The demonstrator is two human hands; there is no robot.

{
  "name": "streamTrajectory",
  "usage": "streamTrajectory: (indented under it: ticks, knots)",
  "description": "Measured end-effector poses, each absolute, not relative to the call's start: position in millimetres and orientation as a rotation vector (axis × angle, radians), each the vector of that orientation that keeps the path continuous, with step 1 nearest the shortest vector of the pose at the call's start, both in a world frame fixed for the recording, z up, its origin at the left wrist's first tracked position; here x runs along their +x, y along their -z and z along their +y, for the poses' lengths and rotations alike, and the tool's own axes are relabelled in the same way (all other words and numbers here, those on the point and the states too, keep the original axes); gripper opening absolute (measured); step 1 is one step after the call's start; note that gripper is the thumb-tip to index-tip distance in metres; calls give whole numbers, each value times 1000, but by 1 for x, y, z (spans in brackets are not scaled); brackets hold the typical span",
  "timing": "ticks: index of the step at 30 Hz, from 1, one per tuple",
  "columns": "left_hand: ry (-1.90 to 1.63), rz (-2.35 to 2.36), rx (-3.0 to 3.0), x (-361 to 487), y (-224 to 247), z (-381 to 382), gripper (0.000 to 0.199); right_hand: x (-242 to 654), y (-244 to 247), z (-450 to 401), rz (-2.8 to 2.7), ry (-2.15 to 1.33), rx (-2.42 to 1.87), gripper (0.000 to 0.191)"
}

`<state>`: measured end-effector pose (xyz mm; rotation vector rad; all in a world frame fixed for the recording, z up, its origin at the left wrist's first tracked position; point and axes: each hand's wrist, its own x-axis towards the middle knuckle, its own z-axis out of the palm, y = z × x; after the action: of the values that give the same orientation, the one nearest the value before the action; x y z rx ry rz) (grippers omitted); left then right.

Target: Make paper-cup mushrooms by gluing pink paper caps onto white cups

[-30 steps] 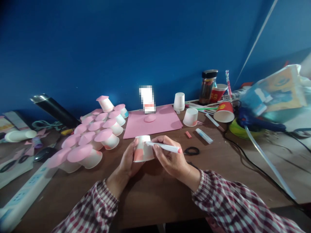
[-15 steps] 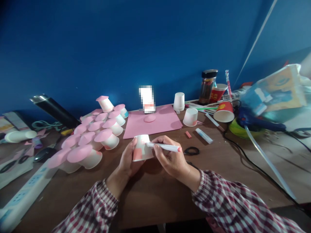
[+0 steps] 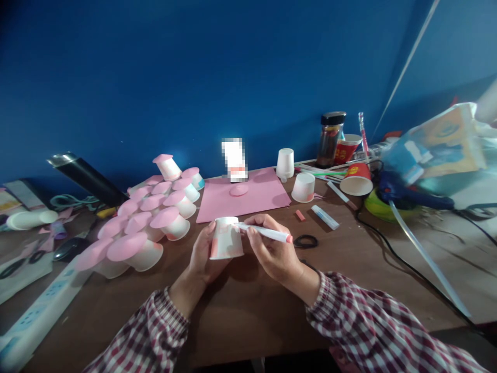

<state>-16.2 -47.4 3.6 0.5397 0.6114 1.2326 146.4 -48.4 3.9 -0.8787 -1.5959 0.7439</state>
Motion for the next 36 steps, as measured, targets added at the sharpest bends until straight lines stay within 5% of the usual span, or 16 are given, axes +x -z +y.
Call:
streamTrajectory:
  ticks: [36]
  knots:
    - [-1173, 583, 558, -14, 0, -46, 36, 147, -6, -50, -1613, -710, -900, 15]
